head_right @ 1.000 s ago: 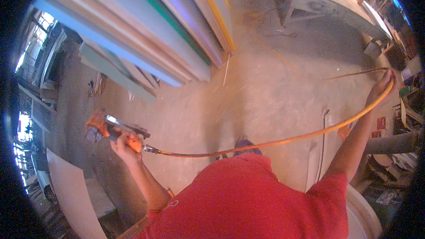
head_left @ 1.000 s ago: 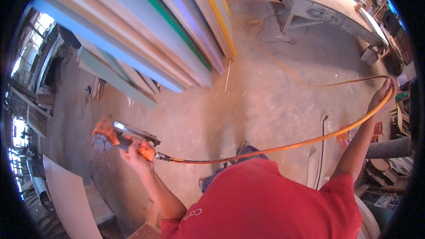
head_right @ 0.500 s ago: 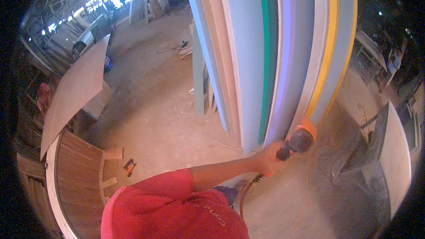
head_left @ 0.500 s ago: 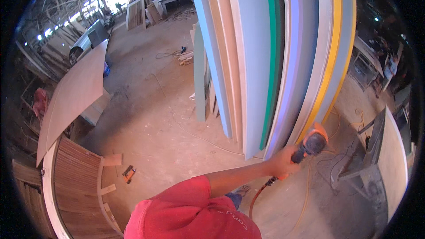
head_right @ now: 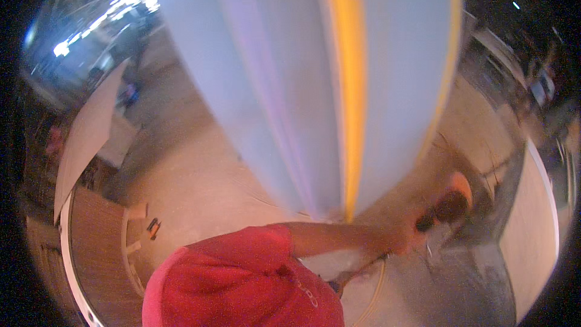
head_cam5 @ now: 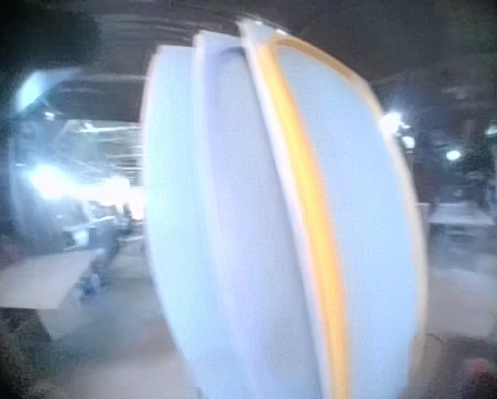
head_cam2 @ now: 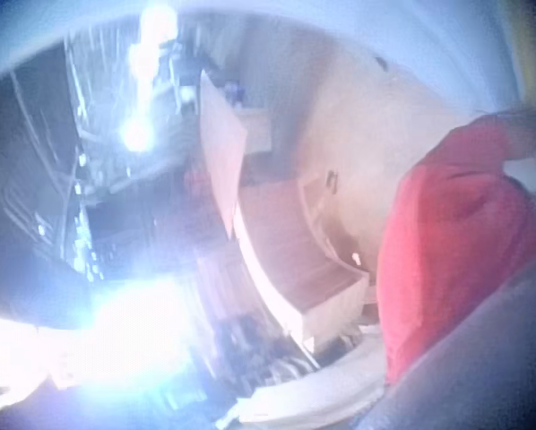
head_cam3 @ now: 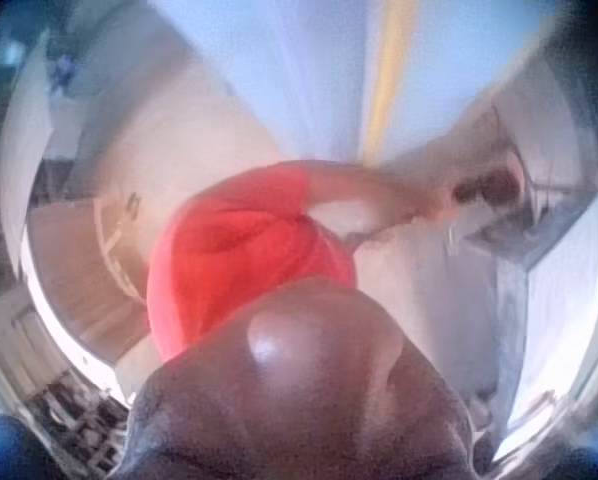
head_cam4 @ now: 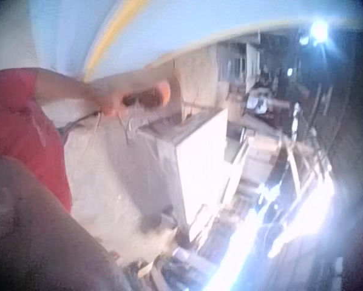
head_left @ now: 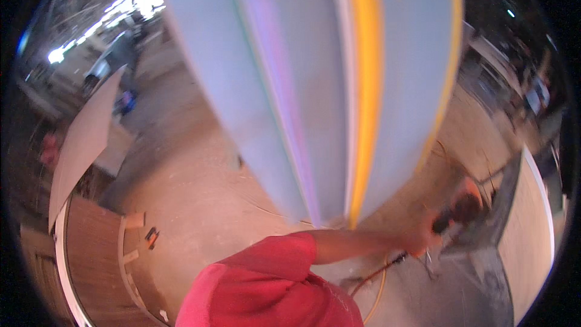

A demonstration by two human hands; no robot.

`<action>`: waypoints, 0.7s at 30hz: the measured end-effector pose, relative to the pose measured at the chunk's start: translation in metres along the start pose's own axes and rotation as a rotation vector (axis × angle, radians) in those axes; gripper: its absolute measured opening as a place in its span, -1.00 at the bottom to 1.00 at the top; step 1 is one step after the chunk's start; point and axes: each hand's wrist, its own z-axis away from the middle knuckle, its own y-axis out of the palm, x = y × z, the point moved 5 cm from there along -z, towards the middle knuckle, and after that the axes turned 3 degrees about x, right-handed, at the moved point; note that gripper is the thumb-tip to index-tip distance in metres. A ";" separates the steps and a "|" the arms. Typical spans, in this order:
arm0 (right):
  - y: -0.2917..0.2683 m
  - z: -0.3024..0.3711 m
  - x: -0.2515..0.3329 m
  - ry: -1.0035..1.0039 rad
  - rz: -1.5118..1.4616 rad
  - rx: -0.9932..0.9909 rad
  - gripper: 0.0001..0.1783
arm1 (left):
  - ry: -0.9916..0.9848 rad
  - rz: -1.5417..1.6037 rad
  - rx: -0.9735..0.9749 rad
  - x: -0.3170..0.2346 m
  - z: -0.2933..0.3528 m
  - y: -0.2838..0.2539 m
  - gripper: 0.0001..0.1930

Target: The person assembles a wooden frame by positioning white and natural wood strips on a workbench and securing them with a pneumatic nail gun. They handle multiple strips, aligning them and fastening them together to form a rectangular frame structure.

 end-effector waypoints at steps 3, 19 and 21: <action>-0.020 0.003 -0.125 0.207 0.060 -0.011 -0.43 | 0.117 0.166 -0.004 0.079 -0.105 0.028 -0.68; 0.243 -0.208 0.082 0.538 -0.469 0.736 -0.70 | 0.287 0.233 -0.409 0.065 -0.423 -0.039 -0.77; 0.267 -0.226 0.132 0.597 -0.726 0.707 -0.69 | 0.313 0.269 -0.392 0.066 -0.475 -0.056 -0.77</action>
